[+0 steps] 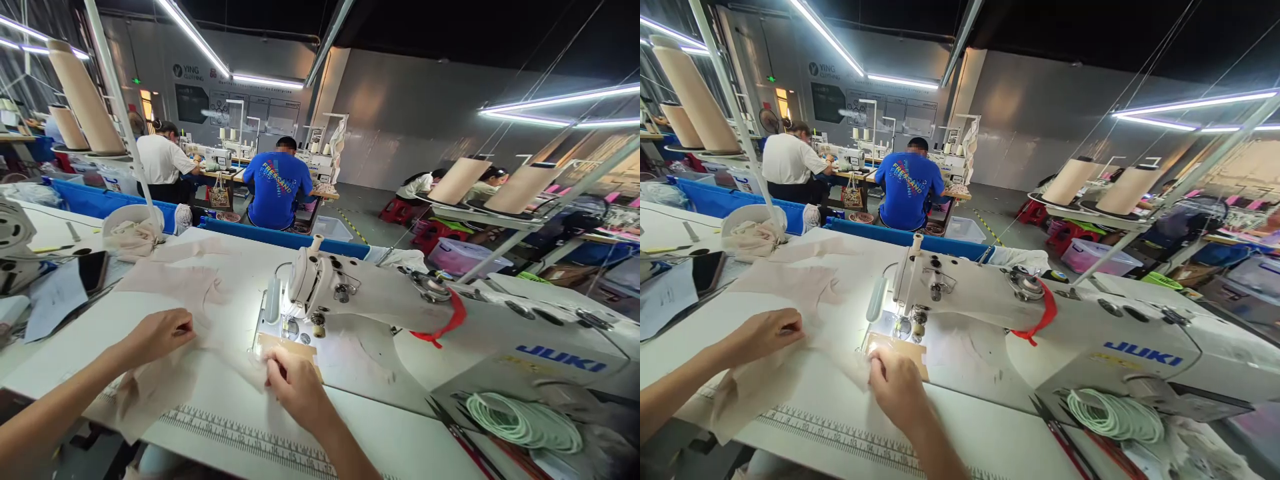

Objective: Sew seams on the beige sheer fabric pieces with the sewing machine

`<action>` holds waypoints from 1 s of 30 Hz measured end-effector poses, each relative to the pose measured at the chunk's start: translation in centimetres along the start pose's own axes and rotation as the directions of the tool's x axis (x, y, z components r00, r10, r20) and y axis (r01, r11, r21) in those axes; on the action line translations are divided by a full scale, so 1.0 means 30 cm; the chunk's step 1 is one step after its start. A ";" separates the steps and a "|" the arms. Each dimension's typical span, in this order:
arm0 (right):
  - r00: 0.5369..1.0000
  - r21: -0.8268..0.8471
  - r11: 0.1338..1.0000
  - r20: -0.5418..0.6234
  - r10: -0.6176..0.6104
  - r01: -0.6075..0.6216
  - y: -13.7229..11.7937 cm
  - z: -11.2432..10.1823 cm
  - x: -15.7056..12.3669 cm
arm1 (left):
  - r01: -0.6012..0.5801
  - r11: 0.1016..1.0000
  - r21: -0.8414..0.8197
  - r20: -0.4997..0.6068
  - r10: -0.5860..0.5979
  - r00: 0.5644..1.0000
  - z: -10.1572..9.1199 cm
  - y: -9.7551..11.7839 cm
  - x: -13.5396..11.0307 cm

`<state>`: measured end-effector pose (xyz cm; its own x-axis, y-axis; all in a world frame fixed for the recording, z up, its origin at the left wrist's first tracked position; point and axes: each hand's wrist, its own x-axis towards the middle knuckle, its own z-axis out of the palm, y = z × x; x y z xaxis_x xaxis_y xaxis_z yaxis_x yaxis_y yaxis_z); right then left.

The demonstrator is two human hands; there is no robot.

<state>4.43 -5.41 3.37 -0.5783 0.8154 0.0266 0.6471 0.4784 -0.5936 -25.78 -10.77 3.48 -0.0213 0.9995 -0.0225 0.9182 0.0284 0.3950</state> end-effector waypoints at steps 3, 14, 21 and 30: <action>0.990 -0.267 0.957 -0.106 0.090 -0.116 0.016 -0.017 0.015 | -0.136 0.976 0.172 -0.122 0.158 0.980 0.007 -0.009 0.034; 0.973 -0.420 0.883 -0.175 0.148 -0.210 0.076 -0.056 0.009 | -0.251 0.873 0.419 -0.132 0.332 0.934 0.055 0.016 0.092; 0.963 -0.432 0.896 -0.267 -0.021 -0.100 0.139 -0.023 0.018 | -0.048 0.965 -0.257 -0.492 -0.088 0.866 -0.074 -0.010 0.078; 0.944 -0.421 0.905 -0.316 -0.091 -0.054 0.152 -0.025 0.016 | -0.009 0.887 -0.462 0.205 0.117 0.972 -0.007 0.265 -0.031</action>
<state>7.47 -2.61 1.27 -0.4481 0.8295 0.3335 0.8263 0.5267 -0.1998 -18.53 -11.49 6.82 0.1675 0.9721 -0.1644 0.6318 0.0222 0.7748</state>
